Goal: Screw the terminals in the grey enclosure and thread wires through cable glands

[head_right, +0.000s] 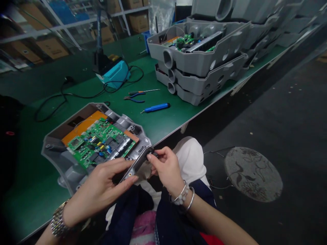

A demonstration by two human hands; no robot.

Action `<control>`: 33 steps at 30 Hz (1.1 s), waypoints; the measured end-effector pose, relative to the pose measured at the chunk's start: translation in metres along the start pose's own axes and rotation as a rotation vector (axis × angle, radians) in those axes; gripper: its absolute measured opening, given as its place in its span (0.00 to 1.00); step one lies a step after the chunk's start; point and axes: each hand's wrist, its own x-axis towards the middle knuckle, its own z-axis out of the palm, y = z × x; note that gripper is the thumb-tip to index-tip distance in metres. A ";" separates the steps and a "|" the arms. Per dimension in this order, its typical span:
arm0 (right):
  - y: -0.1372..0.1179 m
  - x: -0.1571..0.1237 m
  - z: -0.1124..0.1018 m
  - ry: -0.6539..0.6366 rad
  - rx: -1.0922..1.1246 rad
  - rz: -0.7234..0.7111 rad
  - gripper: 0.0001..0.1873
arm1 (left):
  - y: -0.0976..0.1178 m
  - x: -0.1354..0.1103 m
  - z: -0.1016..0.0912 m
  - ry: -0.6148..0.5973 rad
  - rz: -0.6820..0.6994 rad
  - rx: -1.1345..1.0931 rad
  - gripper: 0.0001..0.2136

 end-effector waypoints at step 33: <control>-0.002 -0.006 0.007 -0.050 -0.557 -0.135 0.24 | -0.010 -0.002 0.012 0.042 0.032 0.074 0.20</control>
